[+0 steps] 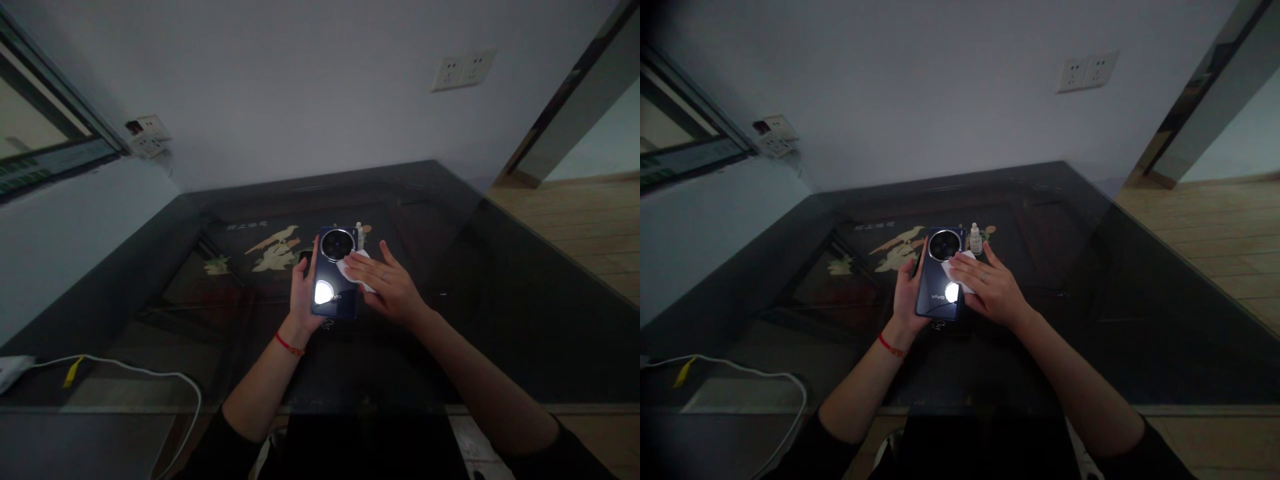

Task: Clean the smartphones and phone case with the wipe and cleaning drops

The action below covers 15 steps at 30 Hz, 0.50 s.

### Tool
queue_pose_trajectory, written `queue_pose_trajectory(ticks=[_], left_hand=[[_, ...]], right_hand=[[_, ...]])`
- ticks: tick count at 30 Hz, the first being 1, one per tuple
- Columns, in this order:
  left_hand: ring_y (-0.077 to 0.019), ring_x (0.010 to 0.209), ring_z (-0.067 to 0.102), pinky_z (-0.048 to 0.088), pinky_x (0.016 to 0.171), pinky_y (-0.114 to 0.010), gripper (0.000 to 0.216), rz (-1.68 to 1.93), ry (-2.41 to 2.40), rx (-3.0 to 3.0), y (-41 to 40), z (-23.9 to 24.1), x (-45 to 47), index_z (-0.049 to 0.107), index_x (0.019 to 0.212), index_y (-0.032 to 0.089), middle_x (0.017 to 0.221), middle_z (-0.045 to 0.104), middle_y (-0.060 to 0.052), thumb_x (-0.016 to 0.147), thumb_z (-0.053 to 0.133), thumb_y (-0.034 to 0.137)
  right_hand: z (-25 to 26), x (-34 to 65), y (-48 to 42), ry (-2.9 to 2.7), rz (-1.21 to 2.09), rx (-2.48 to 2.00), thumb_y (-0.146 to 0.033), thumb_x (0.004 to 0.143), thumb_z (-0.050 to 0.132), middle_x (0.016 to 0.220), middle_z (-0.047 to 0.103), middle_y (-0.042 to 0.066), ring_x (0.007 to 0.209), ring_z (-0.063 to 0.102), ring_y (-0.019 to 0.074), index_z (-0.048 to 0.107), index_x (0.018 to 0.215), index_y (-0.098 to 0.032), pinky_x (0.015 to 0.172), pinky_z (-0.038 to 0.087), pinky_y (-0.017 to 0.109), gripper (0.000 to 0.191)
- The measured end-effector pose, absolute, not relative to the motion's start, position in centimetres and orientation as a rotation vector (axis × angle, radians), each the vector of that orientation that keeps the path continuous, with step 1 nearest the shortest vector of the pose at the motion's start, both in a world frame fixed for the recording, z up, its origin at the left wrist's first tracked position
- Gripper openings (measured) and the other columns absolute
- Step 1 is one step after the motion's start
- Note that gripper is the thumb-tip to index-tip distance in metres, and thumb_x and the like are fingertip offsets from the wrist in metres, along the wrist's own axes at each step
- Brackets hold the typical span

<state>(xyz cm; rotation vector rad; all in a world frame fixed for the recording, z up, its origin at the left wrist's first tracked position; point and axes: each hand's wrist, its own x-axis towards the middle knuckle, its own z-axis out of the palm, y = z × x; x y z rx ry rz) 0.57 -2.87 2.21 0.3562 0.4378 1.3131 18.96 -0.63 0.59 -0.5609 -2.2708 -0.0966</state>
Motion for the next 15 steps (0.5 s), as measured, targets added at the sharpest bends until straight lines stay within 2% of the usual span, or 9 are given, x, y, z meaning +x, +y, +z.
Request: queue_pose_trajectory(ticks=[3,8,12,15], left_hand=[[-0.0242,0.130,0.047,0.030,0.111,-0.045,0.056,1.325,0.434,0.374,-2.9,2.3,0.6,0.021,0.150,0.033,0.142,0.050,-0.002,0.095,0.025,0.042],[-0.0262,0.133,0.043,0.028,0.112,-0.047,0.058,1.266,0.409,0.425,-2.9,2.1,0.8,0.018,0.150,0.036,0.147,0.043,-0.001,0.094,0.027,0.046],[-0.0255,0.132,0.044,0.027,0.112,-0.046,0.057,1.243,0.437,0.413,-3.1,2.1,1.3,0.016,0.150,0.037,0.147,0.044,0.000,0.094,0.027,0.045],[-0.0239,0.131,0.046,0.028,0.113,-0.043,0.057,1.248,0.461,0.399,-3.2,2.1,1.5,0.016,0.150,0.034,0.146,0.045,-0.001,0.095,0.025,0.041]], right_hand=[[0.4,18.6,-1.0,-2.289,-0.121,-0.510,-0.017,0.090,0.044,0.135,0.056,0.010,0.131,0.046,0.0192,0.047,0.135,-0.017,0.117,0.015,0.053,0.045],[0.1,17.3,-2.0,-2.419,-0.112,-0.268,-0.025,0.091,0.042,0.133,0.058,0.012,0.133,0.043,0.0174,0.052,0.130,-0.012,0.117,0.016,0.049,0.042],[0.4,17.1,-2.1,-2.464,-0.158,-0.341,-0.021,0.090,0.042,0.135,0.056,0.010,0.132,0.044,0.0160,0.050,0.133,-0.015,0.118,0.004,0.049,0.043],[0.6,17.3,-1.9,-2.437,-0.199,-0.528,-0.015,0.090,0.041,0.138,0.053,0.007,0.134,0.041,0.0160,0.047,0.135,-0.019,0.118,0.003,0.050,0.046]])
